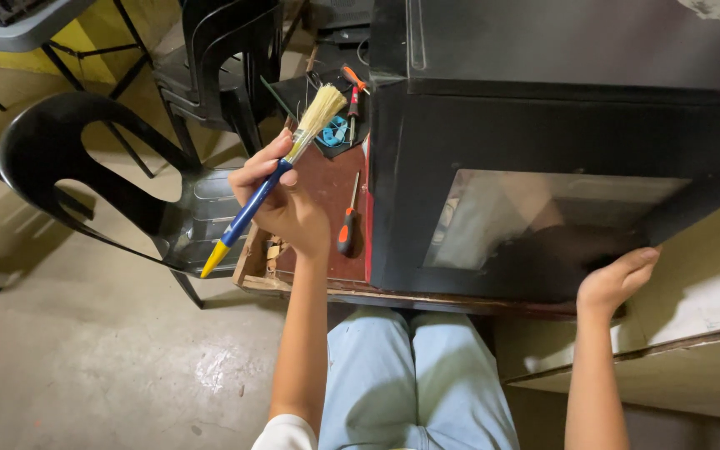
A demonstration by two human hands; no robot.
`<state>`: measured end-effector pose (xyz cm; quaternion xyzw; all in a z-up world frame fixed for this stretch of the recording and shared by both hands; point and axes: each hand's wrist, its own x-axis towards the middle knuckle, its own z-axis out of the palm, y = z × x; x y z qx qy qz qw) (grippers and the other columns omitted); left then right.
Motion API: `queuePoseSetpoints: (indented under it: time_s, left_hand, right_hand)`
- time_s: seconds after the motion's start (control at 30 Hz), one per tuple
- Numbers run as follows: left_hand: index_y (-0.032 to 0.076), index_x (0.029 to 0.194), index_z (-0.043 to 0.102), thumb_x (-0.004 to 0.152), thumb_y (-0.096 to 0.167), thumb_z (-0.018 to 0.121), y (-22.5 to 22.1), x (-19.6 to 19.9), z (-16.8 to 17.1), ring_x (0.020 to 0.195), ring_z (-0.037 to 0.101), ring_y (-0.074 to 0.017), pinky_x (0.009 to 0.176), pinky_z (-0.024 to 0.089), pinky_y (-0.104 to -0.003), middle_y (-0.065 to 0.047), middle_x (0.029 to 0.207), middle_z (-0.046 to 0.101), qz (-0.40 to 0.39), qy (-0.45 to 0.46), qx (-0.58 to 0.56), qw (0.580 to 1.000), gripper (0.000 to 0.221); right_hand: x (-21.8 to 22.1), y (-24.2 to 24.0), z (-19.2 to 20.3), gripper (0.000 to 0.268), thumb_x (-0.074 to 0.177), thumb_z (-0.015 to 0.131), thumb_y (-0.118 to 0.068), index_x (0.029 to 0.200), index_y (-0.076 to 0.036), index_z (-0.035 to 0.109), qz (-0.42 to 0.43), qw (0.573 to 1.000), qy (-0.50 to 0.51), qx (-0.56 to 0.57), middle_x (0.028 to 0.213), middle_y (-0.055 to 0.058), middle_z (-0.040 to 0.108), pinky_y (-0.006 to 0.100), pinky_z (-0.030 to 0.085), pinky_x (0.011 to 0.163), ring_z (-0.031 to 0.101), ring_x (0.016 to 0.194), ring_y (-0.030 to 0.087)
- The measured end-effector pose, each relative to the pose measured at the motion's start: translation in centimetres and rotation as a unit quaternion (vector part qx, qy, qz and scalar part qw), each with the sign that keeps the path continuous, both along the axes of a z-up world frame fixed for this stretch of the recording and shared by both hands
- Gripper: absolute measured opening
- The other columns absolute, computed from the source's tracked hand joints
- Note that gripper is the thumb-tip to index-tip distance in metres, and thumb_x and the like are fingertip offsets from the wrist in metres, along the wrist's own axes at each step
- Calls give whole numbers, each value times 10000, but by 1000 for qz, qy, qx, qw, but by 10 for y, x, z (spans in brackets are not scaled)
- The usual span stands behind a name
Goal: Cleaning the exterior and ports of a computer tower using a brush
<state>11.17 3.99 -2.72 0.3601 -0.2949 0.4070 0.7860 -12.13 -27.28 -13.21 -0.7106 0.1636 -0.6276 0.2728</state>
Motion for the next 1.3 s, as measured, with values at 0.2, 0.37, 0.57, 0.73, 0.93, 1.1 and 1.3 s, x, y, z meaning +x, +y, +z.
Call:
queuePoseSetpoints:
  time_s: [0.2,0.37,0.57,0.73,0.93,1.1,1.3]
  left_hand:
    - [131,1112,434,1016,397,674,1,-3,-2,1136,670,-181,1135,541,-419,-69,1161,658,-3,5,2,1000,371]
    - [131,1102,436,1014,427,667,1,-7,-2,1130,672,-183,1124,542,-407,-65,1150,656,17,14,11,1000,386]
    - [141,1114,432,1015,427,662,1,-5,-3,1150,675,-208,1143,543,-438,-42,1134,665,19,11,12,1000,380]
    - [140,1129,430,1037,395,648,-1,-7,-2,1164,657,-202,1147,531,-430,-43,1152,648,13,6,17,1000,348]
    - [107,1006,493,1012,-10,346,-7,50,-31,589,485,-120,602,451,-292,-7,733,490,-327,130,-215,911,189]
    - [56,1149,670,981,217,452,-34,71,-67,918,644,-144,859,512,-275,-55,1023,709,-160,334,155,916,319]
    - [69,988,674,1016,443,495,-67,87,-106,646,488,-91,571,396,-247,4,751,578,-264,398,330,814,416]
  right_hand:
    - [-1,-5,-6,784,1145,151,-477,1453,234,271,-25,999,14,27,1511,415,364,475,236,1201,383,1420,488]
    - [-1,-2,-3,746,1163,153,-449,1429,228,314,-19,1000,13,7,1441,403,439,475,291,1150,459,1324,464]
    - [-1,-1,-2,788,1148,153,-491,1462,223,268,-22,999,15,22,1505,416,376,477,243,1201,392,1416,496]
    - [0,4,5,797,1141,146,-523,1506,177,256,0,1000,9,15,1561,377,337,473,229,1230,352,1468,481]
    - [11,-25,-24,582,1188,220,-409,1065,118,435,-45,997,-63,-15,978,166,462,419,406,928,389,882,241]
    - [14,-71,-66,371,1197,297,-230,914,8,330,-58,995,-85,9,860,72,351,381,351,774,308,799,191]
    - [20,-96,-79,269,1140,319,-101,884,-45,255,-41,994,-97,-30,857,47,275,365,284,747,264,793,184]
